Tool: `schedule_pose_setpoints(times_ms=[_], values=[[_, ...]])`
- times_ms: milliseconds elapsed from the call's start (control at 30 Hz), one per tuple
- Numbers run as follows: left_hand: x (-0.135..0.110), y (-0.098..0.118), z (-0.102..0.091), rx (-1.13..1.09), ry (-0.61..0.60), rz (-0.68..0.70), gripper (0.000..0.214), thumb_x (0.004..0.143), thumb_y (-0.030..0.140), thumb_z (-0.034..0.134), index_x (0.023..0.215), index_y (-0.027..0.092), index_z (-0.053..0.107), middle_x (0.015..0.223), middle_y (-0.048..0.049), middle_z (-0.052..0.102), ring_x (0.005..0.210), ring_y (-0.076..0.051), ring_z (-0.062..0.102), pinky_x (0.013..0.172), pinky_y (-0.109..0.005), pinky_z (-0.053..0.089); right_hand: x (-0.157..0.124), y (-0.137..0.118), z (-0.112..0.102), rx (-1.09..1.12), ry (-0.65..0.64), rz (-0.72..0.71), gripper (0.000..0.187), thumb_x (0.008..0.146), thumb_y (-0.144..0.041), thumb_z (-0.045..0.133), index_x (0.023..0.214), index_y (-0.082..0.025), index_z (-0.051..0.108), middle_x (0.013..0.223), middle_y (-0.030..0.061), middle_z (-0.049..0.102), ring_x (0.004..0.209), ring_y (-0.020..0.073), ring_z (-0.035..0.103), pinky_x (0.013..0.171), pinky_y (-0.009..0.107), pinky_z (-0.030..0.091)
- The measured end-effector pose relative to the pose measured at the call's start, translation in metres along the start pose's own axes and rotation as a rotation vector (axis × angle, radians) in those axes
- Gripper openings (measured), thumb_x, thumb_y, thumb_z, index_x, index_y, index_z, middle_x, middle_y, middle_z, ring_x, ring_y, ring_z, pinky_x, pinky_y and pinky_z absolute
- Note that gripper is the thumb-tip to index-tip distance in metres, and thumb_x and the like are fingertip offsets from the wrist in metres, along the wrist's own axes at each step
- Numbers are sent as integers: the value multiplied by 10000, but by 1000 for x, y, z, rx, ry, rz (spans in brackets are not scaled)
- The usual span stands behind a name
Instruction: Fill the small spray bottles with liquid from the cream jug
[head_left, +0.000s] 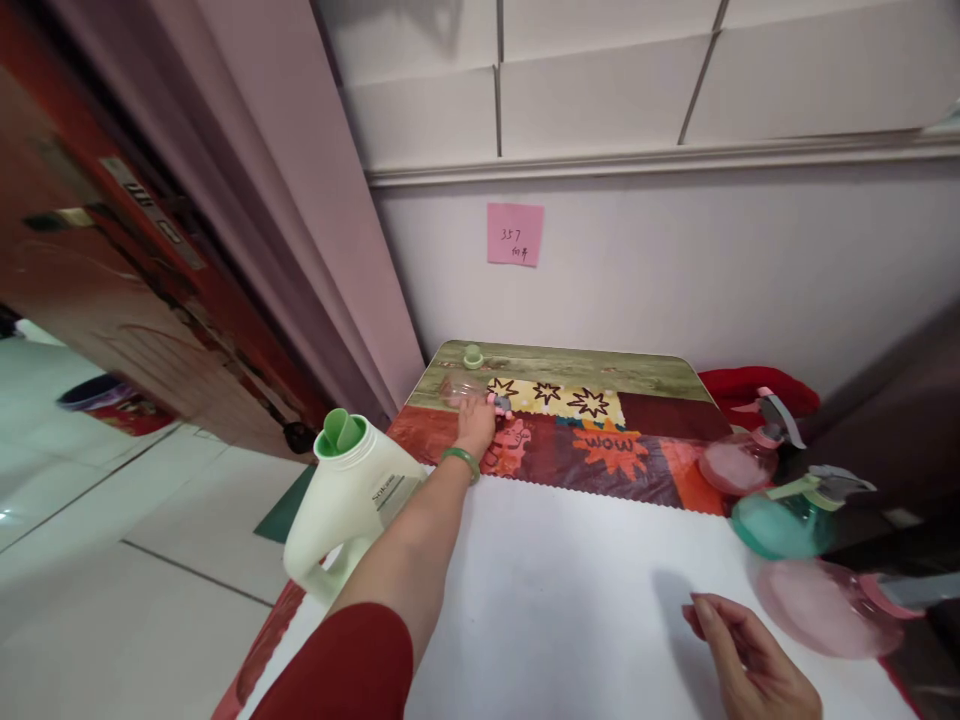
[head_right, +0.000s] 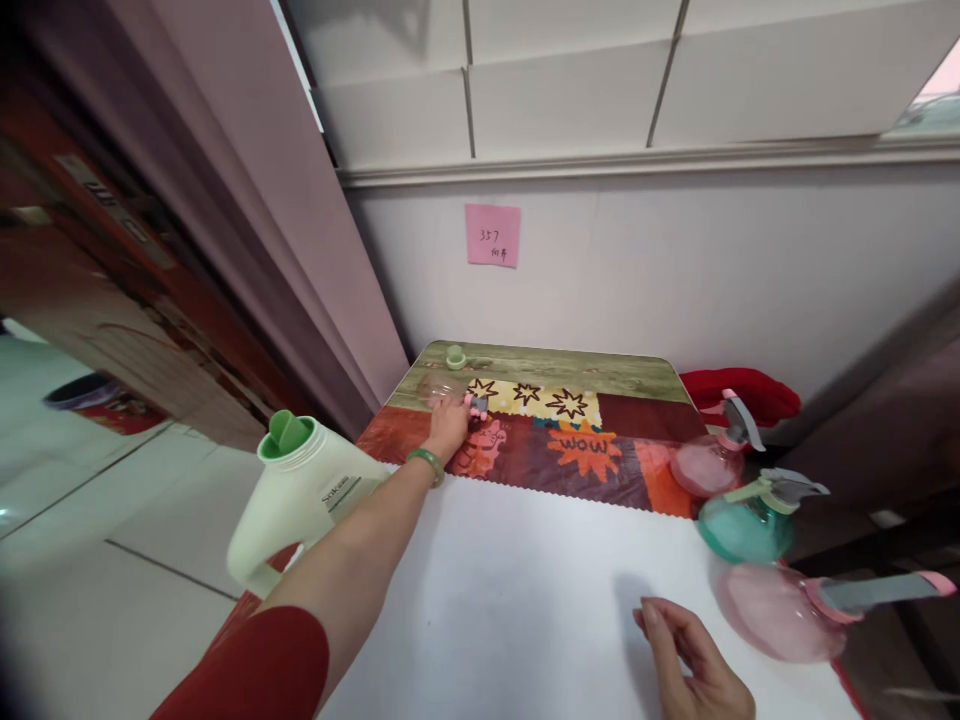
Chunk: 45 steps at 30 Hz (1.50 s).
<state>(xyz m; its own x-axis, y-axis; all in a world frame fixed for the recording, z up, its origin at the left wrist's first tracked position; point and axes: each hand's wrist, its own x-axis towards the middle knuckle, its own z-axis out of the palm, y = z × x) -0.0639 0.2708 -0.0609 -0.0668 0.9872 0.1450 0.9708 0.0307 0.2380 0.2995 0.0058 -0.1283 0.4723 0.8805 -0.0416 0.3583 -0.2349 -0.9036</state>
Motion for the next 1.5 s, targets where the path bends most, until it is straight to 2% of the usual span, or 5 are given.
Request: schedule_pose_setpoints(times_ms=[367,600,933,1233,1500], values=[[-91,94,-113,-375,-87,395,487,1044,458,325,795,198,653,740,-21,657,708,-170,595,656,-291,403,14,-129,70,464,-312,-126,836,675,-503,875,1398,-279,518,1418,141,620,1287,311,608,1070,489,485],[-151,119,-153,-754,-275,520,403,1010,471,450,814,189,660,752,-7,644,710,-154,577,683,-291,422,-4,-178,76,961,-783,92,443,735,-533,833,1013,-201,741,985,74,784,972,253,714,911,388,523],[-249,72,-76,-951,294,481,1241,624,570,886,1577,302,137,1615,-272,214,1375,-392,478,968,-547,539,-20,-194,76,1244,-254,432,414,654,-502,907,851,-257,638,840,-16,775,816,204,721,690,339,596],[-264,66,-83,-325,695,918,614,839,147,717,1383,173,434,1543,-241,375,1439,-410,396,1045,-616,494,-35,-199,58,1350,-537,398,472,666,-516,910,595,-230,541,763,-12,754,820,188,718,797,323,567],[-278,56,-73,-809,559,711,823,760,499,775,1430,242,372,1363,-195,505,1220,-347,575,947,-536,541,-54,-200,60,1219,-618,251,434,687,-556,873,577,-228,612,717,8,721,926,255,708,937,417,522]])
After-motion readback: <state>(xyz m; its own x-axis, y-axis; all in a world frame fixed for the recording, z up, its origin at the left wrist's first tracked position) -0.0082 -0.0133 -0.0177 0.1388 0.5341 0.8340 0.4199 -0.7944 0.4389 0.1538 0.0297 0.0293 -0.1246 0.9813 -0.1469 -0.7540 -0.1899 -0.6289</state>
